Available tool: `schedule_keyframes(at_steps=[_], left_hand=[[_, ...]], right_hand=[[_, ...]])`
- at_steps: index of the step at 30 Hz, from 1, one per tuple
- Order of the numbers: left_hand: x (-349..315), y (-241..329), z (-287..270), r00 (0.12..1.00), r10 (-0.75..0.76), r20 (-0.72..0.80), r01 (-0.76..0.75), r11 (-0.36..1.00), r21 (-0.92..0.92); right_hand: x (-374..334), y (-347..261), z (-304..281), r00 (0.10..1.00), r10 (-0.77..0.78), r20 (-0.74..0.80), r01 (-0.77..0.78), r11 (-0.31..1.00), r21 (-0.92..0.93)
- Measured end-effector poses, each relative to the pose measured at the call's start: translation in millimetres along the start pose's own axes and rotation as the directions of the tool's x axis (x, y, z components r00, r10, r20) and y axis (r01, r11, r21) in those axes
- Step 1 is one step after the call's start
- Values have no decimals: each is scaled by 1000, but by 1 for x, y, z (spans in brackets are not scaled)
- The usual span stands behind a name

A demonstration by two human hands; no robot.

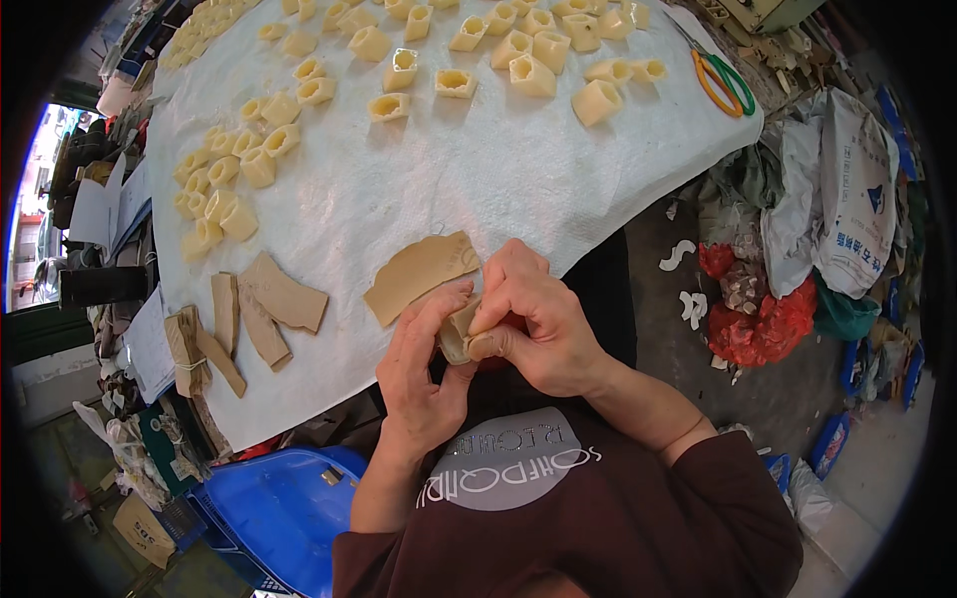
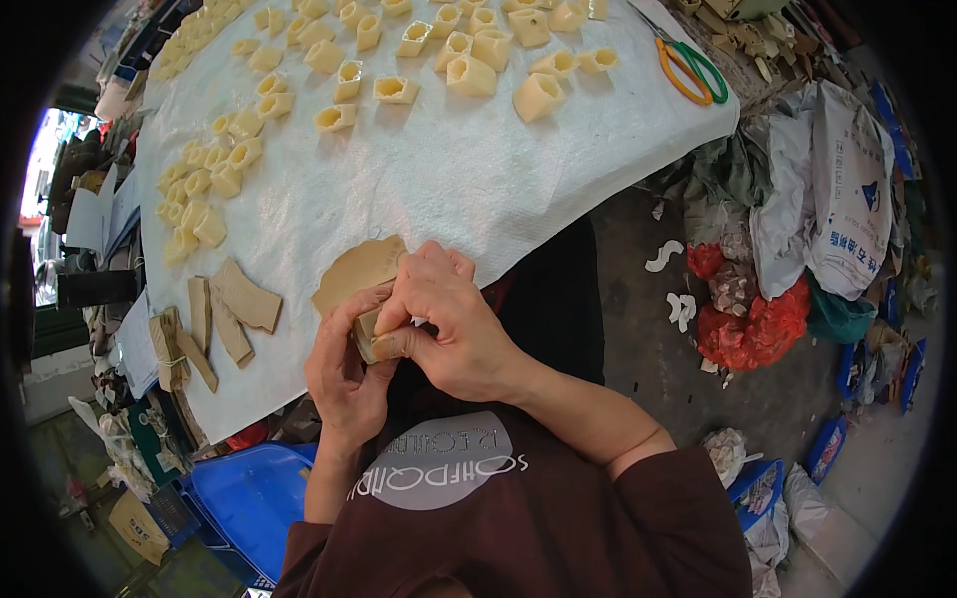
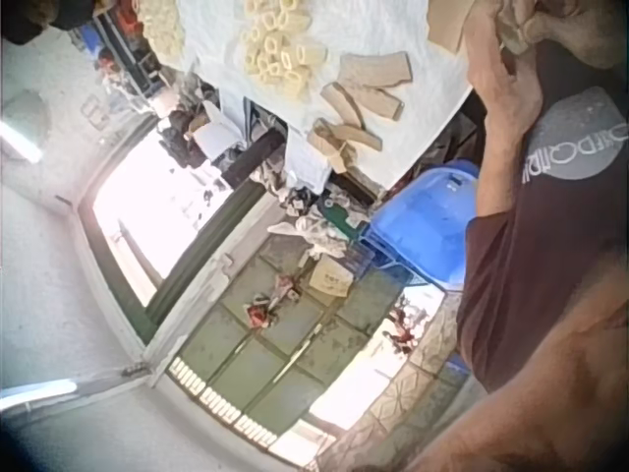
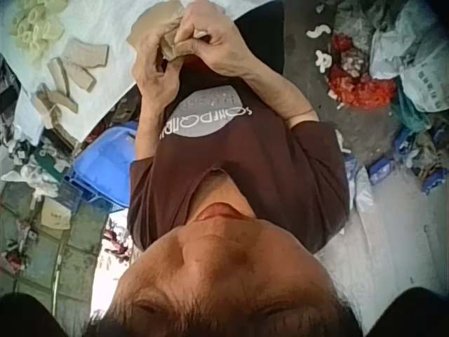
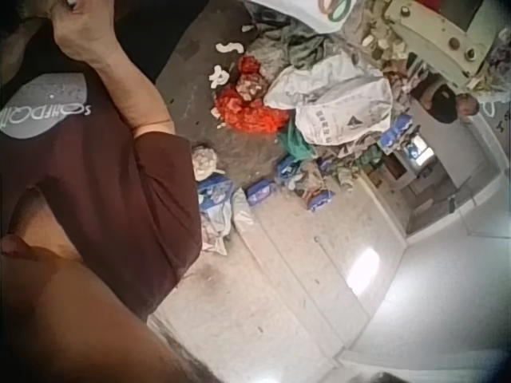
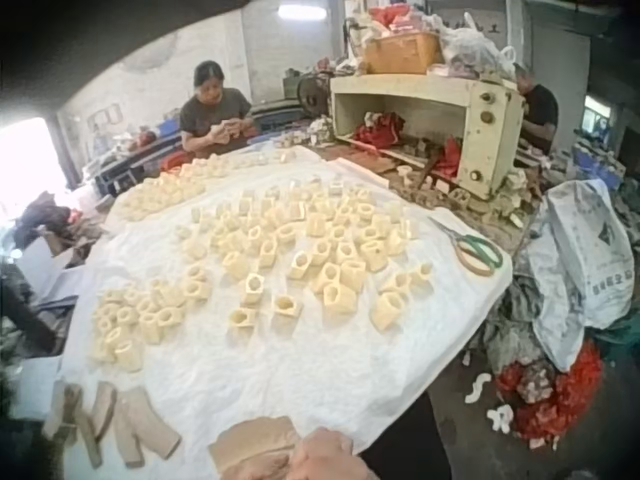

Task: The person smooths the edges of small, hollow, yellow plastic components using a piece of sandpaper. They pick up each component from a white cloth-covered table, rub the sandpaper against the edges, and place the finished item back on the table. The process is repeated for multiple units.

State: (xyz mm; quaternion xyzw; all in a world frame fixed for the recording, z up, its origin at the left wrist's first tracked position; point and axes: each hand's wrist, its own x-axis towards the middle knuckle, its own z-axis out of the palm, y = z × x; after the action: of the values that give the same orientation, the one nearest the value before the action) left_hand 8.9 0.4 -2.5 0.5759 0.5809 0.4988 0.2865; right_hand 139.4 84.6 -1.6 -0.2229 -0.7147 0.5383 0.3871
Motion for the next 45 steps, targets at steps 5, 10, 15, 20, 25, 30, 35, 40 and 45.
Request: schedule_keyframes(at_steps=[5, 10, 15, 20, 25, 30, 35, 40, 45], left_hand=[[1, -2, 2, 997, 76, 2, -76, 993, 93], [2, -1, 4, 990, 143, -9, -141, 983, 118], [-3, -7, 13, 991, 86, -101, -103, 978, -181], [-3, -5, 16, 991, 58, -122, -87, 966, -242], [-2, -4, 17, 989, 60, -138, -92, 966, -241], [-3, -6, 18, 984, 82, -156, -113, 973, -201], [-3, -4, 20, 975, 137, -176, -163, 976, -144], [-3, -3, 22, 969, 155, -193, -188, 968, -164], [-4, 4, 24, 975, 131, -177, -164, 968, -187]], right_hand=[[2, 2, -6, 999, -8, 45, 10, 999, -40], [-1, 13, -9, 996, 83, 24, -84, 996, 31], [-10, 17, -11, 966, 202, 160, -243, 920, 308], [-16, 14, -14, 947, 265, 182, -318, 856, 407], [-17, 5, -7, 923, 363, 125, -382, 838, 390], [-17, 0, -5, 901, 418, 118, -426, 799, 425], [-16, 0, -7, 892, 427, 149, -439, 736, 516], [-16, 13, -9, 932, 336, 135, -346, 713, 610], [-12, 14, -7, 853, 402, 332, -462, 289, 838]])
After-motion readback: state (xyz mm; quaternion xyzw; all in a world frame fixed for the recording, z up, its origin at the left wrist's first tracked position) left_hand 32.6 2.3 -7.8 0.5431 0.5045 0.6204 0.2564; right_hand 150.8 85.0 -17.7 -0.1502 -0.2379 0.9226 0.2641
